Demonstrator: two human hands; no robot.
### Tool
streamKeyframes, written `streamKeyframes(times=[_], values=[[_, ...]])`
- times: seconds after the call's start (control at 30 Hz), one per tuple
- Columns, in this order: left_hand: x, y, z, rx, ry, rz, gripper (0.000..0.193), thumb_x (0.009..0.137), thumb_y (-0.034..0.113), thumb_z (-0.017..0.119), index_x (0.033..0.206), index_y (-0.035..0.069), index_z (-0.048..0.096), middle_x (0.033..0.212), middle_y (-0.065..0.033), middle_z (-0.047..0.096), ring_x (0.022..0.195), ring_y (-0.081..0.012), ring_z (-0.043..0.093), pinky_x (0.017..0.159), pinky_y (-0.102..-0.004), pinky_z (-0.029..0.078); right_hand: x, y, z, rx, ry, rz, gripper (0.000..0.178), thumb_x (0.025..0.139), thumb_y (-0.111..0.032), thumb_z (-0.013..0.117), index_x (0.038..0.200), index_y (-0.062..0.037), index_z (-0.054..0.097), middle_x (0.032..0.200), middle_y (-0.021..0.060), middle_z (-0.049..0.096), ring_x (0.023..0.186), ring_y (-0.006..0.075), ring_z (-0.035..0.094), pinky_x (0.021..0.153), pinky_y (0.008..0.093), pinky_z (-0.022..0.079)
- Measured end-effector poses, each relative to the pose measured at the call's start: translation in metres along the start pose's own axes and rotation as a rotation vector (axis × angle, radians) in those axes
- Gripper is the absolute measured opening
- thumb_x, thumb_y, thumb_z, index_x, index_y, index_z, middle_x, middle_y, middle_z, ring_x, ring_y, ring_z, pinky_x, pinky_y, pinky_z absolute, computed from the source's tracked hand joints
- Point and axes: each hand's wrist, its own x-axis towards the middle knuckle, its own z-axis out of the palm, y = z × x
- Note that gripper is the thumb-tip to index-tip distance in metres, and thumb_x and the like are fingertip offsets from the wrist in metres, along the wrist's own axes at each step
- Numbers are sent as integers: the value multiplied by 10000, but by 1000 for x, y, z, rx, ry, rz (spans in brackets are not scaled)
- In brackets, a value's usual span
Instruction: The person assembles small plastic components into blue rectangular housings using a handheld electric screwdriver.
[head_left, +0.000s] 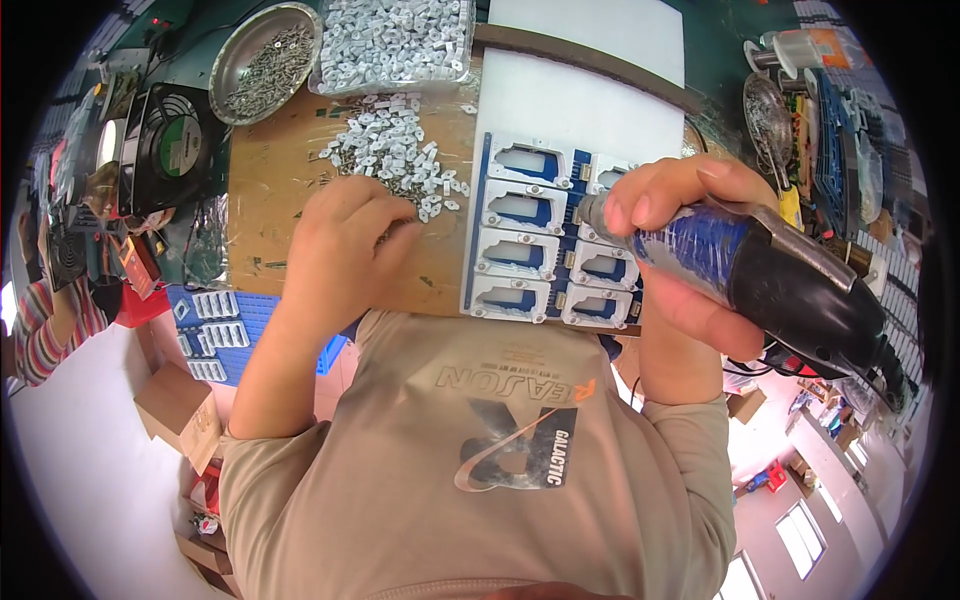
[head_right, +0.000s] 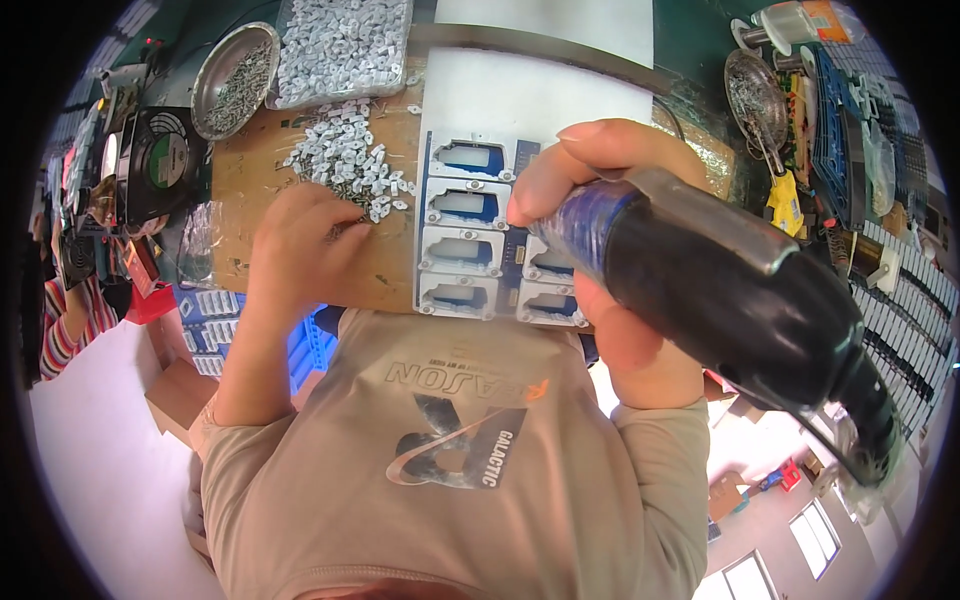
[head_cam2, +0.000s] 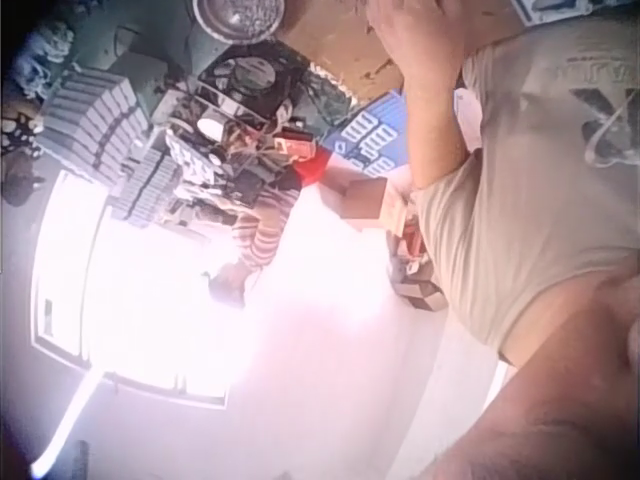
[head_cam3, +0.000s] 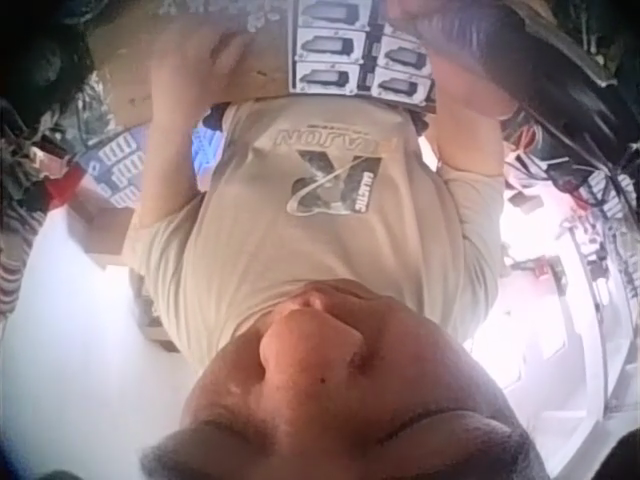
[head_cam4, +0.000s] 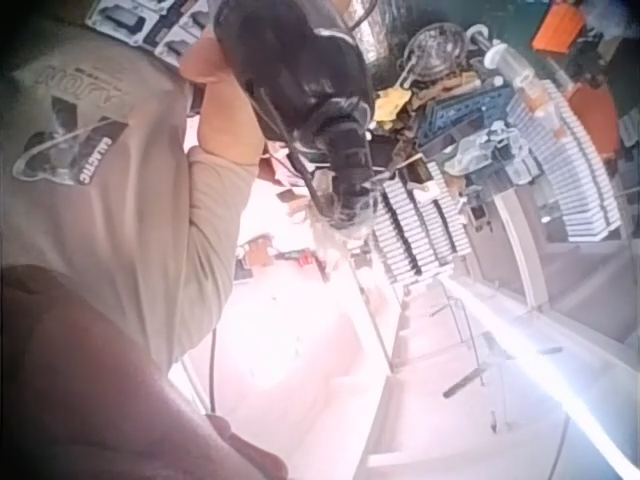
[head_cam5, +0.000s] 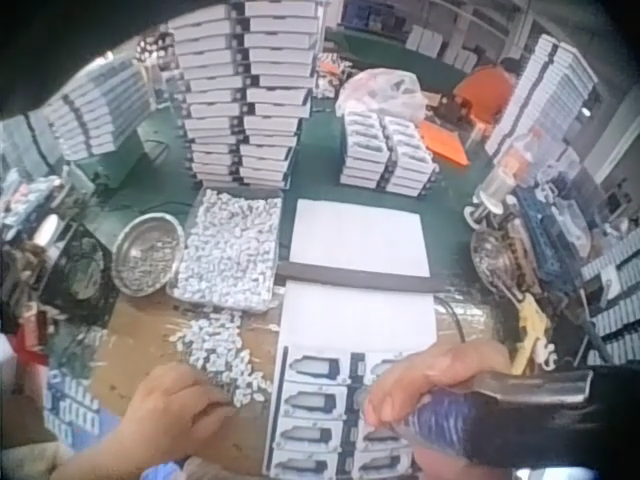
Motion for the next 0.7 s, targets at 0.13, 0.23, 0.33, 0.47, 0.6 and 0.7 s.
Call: streamKeyframes(times=[0.13,0.23,0.33,0.47,0.6,0.7], values=[[1,5,15,63,64,22,152,780,118,787,913,79,725,910,-54,639,860,-284,618,773,-414,487,-1,-2,-2,-10,-34,-1,854,856,-567,737,1426,0,451,1048,174,652,900,277,663,803,415,569],[3,6,21,82,115,40,155,783,121,793,917,84,723,902,-50,628,842,-279,608,758,-409,480,4,7,-9,-21,-48,-5,915,835,-611,729,1442,9,435,1061,181,649,904,286,666,802,422,572],[2,4,22,86,98,64,140,788,113,790,907,86,721,893,-48,620,834,-274,602,754,-408,476,3,7,-12,-25,-68,-8,977,815,-655,721,1457,17,420,1074,189,645,909,295,668,801,429,574],[-2,5,17,79,43,79,130,790,107,785,902,89,720,885,-47,611,832,-272,600,751,-405,473,0,4,-17,-32,-93,-10,1059,788,-713,711,1478,28,400,1090,199,639,916,307,670,799,438,578],[-10,6,11,45,-34,70,130,787,101,784,900,92,720,887,-53,614,836,-278,605,753,-410,476,1,9,-24,-34,-120,-11,1143,761,-772,700,1499,39,380,1107,210,634,922,319,673,798,447,581],[-13,4,6,-20,-16,72,144,779,99,788,909,95,726,891,-58,621,834,-284,608,749,-412,476,1,6,-26,-53,-133,6,1164,753,-788,697,1503,42,376,1114,213,633,926,321,673,799,449,582]])
